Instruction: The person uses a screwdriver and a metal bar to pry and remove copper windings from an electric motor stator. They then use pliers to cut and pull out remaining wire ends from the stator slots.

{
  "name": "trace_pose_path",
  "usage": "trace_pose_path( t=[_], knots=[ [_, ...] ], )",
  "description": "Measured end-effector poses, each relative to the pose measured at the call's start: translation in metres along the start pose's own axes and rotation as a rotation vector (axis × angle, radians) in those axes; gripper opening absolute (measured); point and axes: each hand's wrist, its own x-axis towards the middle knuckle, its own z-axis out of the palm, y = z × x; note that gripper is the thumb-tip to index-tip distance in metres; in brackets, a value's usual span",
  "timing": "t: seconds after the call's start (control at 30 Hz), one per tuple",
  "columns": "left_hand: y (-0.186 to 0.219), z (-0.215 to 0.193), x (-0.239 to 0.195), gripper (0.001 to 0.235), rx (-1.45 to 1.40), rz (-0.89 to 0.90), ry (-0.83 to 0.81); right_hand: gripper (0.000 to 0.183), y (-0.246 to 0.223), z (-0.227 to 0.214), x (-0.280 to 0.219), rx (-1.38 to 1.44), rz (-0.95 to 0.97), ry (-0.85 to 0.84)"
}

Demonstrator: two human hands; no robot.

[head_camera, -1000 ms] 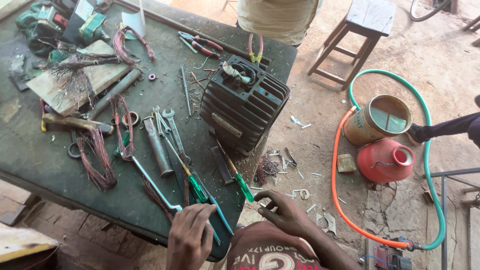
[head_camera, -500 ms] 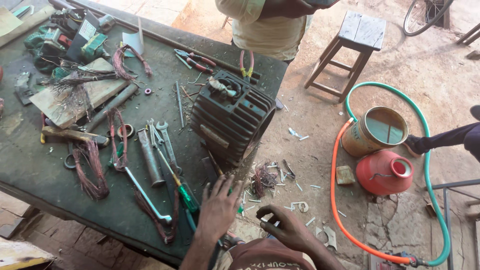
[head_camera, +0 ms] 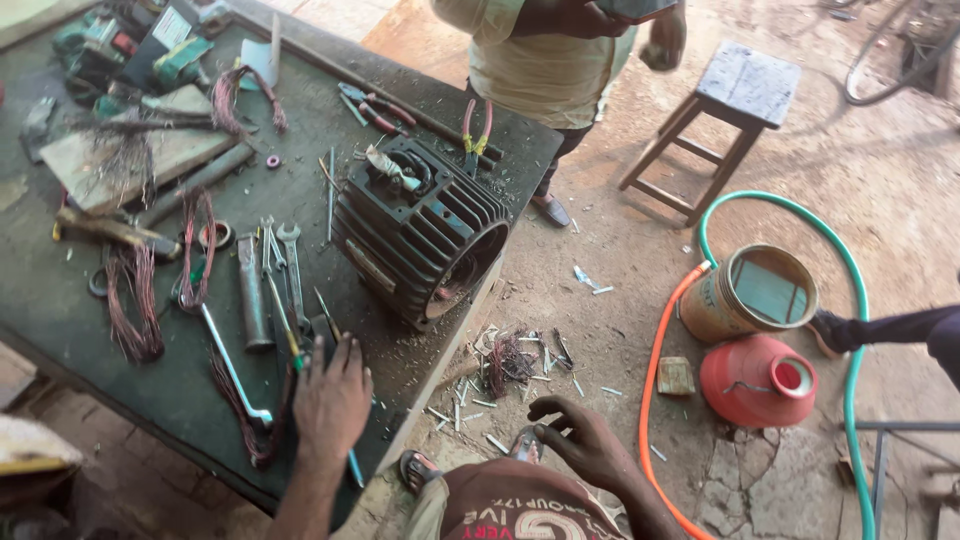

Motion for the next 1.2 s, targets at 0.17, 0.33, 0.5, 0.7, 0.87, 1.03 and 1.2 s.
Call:
trace_pose_path(
  t=[0.17,0.33,0.5,0.7,0.87,1.03,1.2],
  knots=[
    [0.011,-0.004,-0.005,0.046,-0.09,-0.068,0.195,0.037,0.032,-0.03,0.007,0.013,0.006,-0.024],
    [0.026,-0.022,-0.01,0.051,-0.382,-0.167,0.313,0.037,0.052,-0.062,0.019,0.031,0.01,-0.069],
    [0.045,-0.042,-0.022,0.061,-0.792,-0.283,0.519,0.032,0.051,-0.089,0.048,-0.041,-0.11,-0.119],
    [0.069,-0.049,0.024,0.09,-1.368,-0.474,0.533,0.032,0.0,-0.113,0.131,-0.183,-0.344,-0.018],
    [0.099,-0.046,0.096,0.091,-1.461,-0.463,0.67,0.037,-0.059,-0.118,0.208,0.073,-0.627,0.119],
    [0.113,-0.039,0.114,0.091,-1.472,-0.441,0.802,0.063,-0.103,-0.099,0.268,0.28,-0.548,-0.066],
    [0.11,-0.047,0.113,0.091,-1.532,-0.45,0.804,0.079,-0.117,-0.074,0.292,0.479,-0.527,-0.182]
  ],
)
